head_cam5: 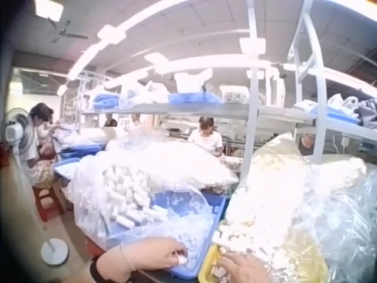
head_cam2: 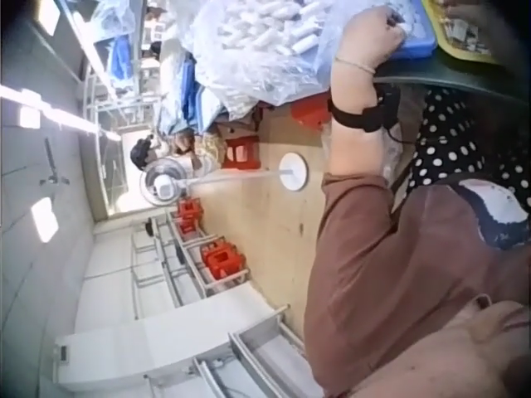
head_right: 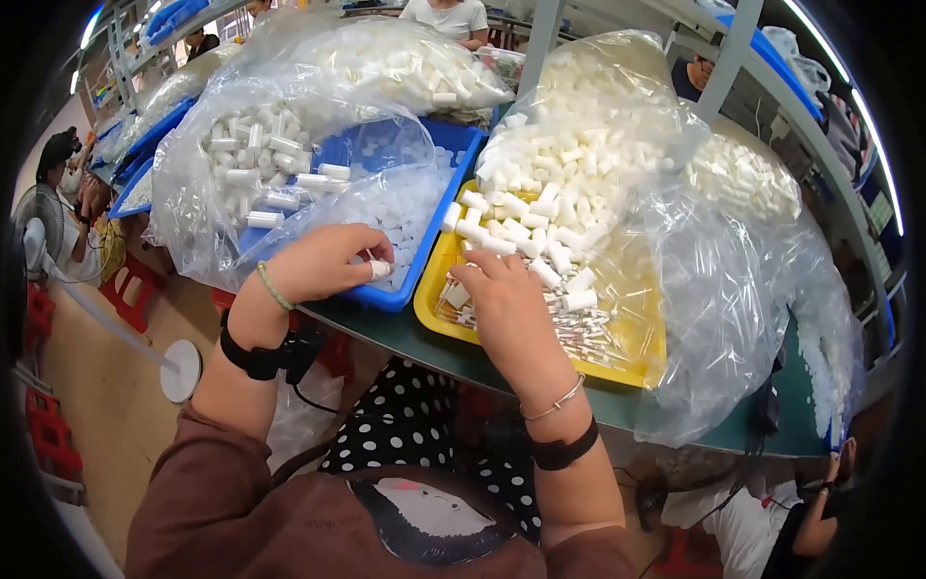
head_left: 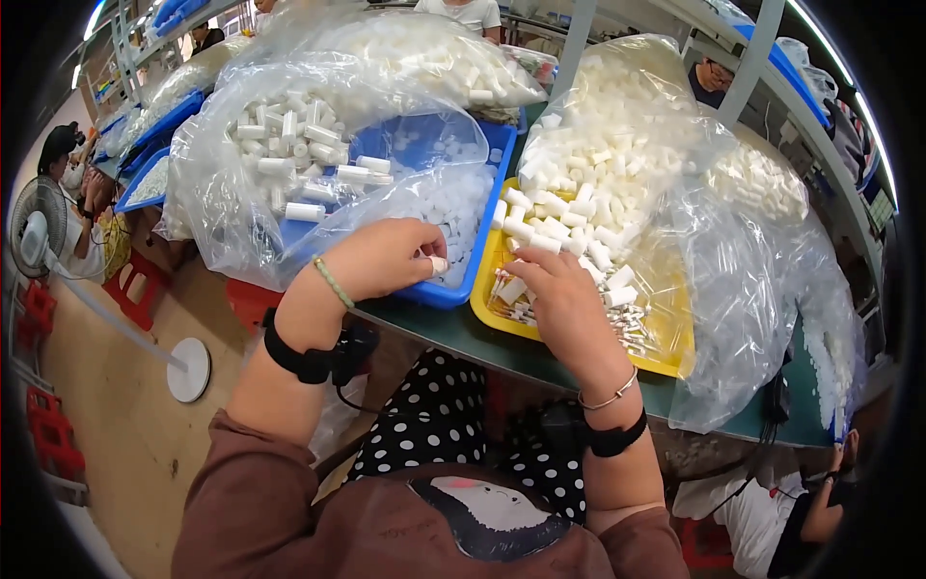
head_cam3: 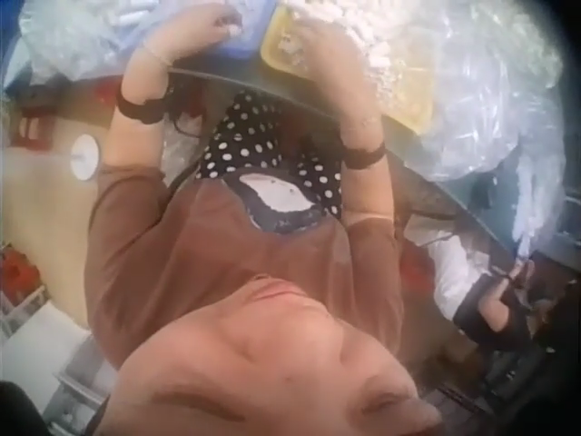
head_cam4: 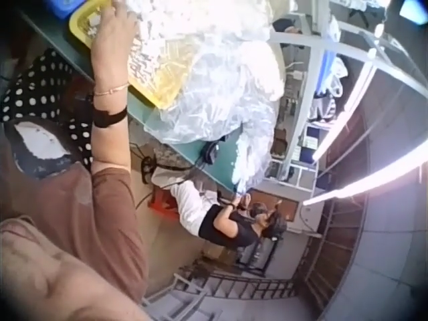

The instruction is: Manually assembling small white cylindrical plastic components into larger units.

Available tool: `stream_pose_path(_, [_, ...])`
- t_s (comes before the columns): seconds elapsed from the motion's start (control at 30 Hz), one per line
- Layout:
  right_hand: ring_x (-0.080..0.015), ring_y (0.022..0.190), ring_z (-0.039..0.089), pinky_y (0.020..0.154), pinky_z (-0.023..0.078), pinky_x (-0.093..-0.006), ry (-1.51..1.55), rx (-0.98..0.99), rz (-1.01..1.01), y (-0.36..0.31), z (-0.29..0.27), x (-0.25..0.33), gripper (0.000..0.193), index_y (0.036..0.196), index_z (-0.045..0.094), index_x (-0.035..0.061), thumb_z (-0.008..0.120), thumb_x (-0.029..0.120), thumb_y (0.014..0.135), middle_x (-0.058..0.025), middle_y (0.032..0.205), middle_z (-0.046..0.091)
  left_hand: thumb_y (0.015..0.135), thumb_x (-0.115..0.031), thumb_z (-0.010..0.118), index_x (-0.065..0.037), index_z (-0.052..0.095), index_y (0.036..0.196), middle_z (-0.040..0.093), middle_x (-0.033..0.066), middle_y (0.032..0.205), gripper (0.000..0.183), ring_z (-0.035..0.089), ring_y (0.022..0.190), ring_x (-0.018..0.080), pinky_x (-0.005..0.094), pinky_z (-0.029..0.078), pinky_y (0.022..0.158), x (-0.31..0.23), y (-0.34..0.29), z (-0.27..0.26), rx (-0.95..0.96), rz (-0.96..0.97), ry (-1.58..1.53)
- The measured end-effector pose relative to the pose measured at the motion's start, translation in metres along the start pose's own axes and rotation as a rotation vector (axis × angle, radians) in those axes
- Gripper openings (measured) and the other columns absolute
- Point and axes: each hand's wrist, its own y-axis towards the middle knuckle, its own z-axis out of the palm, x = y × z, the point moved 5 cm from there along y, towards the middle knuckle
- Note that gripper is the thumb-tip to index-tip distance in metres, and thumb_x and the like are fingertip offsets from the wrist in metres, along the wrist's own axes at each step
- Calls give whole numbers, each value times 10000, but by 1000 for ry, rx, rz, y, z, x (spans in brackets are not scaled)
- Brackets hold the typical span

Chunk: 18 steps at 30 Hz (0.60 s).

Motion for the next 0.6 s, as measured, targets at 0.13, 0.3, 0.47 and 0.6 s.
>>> stream_pose_path(0.13, [-328,927,553,836,450,-410,2,52,-22,-7,5,-7,353,1031,615,35,495,-89,723,-135,1065,606,812,-163,619,-19,623,958,625,126,867,205,603,823,254,340,481,756,2,-1,1,-94,56,-149])
stream_pose_path(0.3, [-355,935,549,814,448,-421,-42,-221,202,-24,-34,-36,360,1029,610,34,516,-85,702,-156,1019,605,802,-152,657,-24,623,935,605,106,849,187,587,813,214,319,477,751,5,-2,1,-217,66,-284])
stream_pose_path(0.47, [-346,925,554,796,452,-421,-168,-164,268,-44,-61,-50,307,964,626,34,532,-82,696,-148,933,618,813,-127,643,-18,602,1045,578,105,828,260,562,785,177,299,476,737,9,4,4,-40,-29,-94])
stream_pose_path(0.6, [-324,875,560,774,457,-408,-6,-30,240,-43,-54,-31,213,891,647,47,576,-43,711,-126,852,618,839,-122,622,-19,573,1140,593,83,858,322,560,790,159,289,471,742,1,-6,1,-150,-26,-170])
